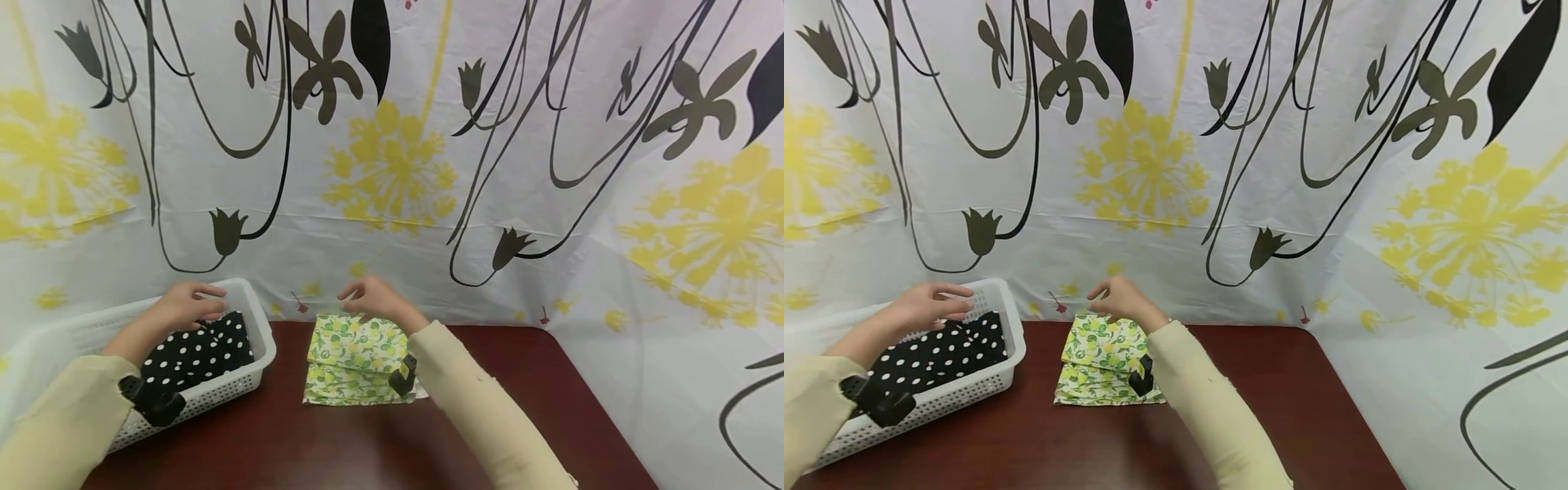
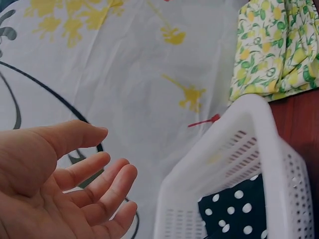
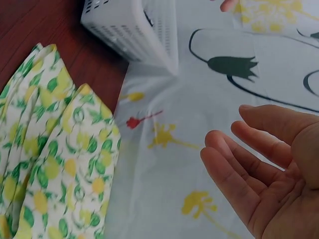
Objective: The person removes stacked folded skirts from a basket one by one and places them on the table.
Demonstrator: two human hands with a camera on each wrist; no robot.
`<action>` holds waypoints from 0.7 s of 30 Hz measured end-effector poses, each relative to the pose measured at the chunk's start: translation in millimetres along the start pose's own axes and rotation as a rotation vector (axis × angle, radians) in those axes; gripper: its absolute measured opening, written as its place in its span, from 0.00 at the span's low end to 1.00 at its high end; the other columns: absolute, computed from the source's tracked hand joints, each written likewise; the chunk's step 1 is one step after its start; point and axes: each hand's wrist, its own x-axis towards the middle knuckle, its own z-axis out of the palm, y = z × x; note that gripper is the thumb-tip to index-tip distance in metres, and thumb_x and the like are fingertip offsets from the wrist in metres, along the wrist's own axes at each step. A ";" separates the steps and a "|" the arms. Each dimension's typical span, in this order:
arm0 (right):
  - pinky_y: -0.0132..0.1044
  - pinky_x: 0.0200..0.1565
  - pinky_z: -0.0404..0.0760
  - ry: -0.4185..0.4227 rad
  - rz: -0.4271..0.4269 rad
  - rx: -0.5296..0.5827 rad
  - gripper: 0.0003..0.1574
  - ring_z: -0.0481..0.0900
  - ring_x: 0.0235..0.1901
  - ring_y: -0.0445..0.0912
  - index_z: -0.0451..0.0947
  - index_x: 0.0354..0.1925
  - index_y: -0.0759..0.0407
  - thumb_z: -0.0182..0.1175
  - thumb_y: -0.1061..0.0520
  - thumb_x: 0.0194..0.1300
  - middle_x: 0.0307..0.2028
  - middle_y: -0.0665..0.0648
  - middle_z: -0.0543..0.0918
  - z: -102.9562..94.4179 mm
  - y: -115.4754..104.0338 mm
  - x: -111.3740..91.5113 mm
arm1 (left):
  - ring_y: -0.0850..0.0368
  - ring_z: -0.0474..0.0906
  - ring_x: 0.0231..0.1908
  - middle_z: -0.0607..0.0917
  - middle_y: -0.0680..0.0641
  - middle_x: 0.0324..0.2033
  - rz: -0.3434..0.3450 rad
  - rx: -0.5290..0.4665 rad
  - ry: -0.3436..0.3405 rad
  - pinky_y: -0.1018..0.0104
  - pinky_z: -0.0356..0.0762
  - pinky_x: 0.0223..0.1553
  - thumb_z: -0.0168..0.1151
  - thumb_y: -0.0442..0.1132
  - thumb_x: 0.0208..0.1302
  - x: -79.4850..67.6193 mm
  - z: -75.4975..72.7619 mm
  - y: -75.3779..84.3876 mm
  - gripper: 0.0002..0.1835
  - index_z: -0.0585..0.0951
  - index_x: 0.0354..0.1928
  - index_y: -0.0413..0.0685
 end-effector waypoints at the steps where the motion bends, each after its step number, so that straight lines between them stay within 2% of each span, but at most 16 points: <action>1: 0.40 0.33 0.83 -0.003 0.004 0.005 0.16 0.81 0.38 0.56 0.78 0.50 0.66 0.59 0.62 0.63 0.39 0.66 0.82 0.7 -2.0 0.9 | 0.46 0.81 0.42 0.74 0.25 0.50 0.004 0.001 -0.002 0.52 0.78 0.42 0.56 0.42 0.65 -0.2 -1.2 1.2 0.30 0.64 0.60 0.25; 5: 0.43 0.34 0.83 -0.004 0.015 0.023 0.16 0.82 0.36 0.55 0.77 0.49 0.68 0.60 0.64 0.62 0.39 0.67 0.82 4.1 -9.1 4.9 | 0.46 0.81 0.42 0.75 0.26 0.50 0.036 0.026 0.001 0.60 0.79 0.37 0.56 0.45 0.65 0.6 -5.7 6.3 0.31 0.65 0.60 0.26; 9: 0.39 0.32 0.83 -0.015 -0.009 0.021 0.16 0.82 0.33 0.52 0.77 0.49 0.69 0.60 0.64 0.62 0.38 0.65 0.82 9.6 -16.0 9.6 | 0.47 0.81 0.42 0.74 0.25 0.51 0.048 0.035 0.002 0.63 0.78 0.34 0.55 0.44 0.66 1.0 -12.1 6.5 0.31 0.64 0.61 0.26; 11: 0.38 0.31 0.83 -0.020 -0.018 0.026 0.16 0.82 0.33 0.52 0.77 0.48 0.70 0.60 0.64 0.62 0.38 0.65 0.82 13.0 -18.7 12.3 | 0.48 0.81 0.42 0.73 0.25 0.52 0.036 0.037 0.002 0.61 0.79 0.36 0.55 0.45 0.66 0.5 -15.8 4.3 0.31 0.63 0.61 0.27; 15: 0.37 0.30 0.83 -0.002 -0.004 0.030 0.15 0.83 0.33 0.53 0.79 0.47 0.69 0.60 0.64 0.62 0.37 0.64 0.83 20.9 -21.5 17.0 | 0.44 0.80 0.44 0.72 0.25 0.53 0.007 0.047 0.002 0.55 0.79 0.39 0.55 0.46 0.66 -2.2 -23.8 -4.3 0.33 0.62 0.62 0.27; 19: 0.36 0.29 0.82 0.007 0.018 0.007 0.14 0.82 0.30 0.49 0.80 0.46 0.66 0.61 0.63 0.61 0.35 0.63 0.84 30.1 -24.5 24.5 | 0.48 0.81 0.41 0.75 0.26 0.50 -0.015 0.042 0.002 0.49 0.78 0.42 0.54 0.46 0.66 -8.8 -36.2 -19.3 0.33 0.60 0.62 0.24; 21: 0.35 0.28 0.82 0.007 0.023 0.003 0.13 0.82 0.29 0.49 0.81 0.45 0.65 0.61 0.63 0.61 0.34 0.62 0.84 34.7 -27.5 29.7 | 0.49 0.81 0.40 0.77 0.27 0.48 -0.027 0.023 -0.008 0.42 0.74 0.46 0.52 0.45 0.67 -12.6 -44.9 -28.6 0.33 0.58 0.62 0.22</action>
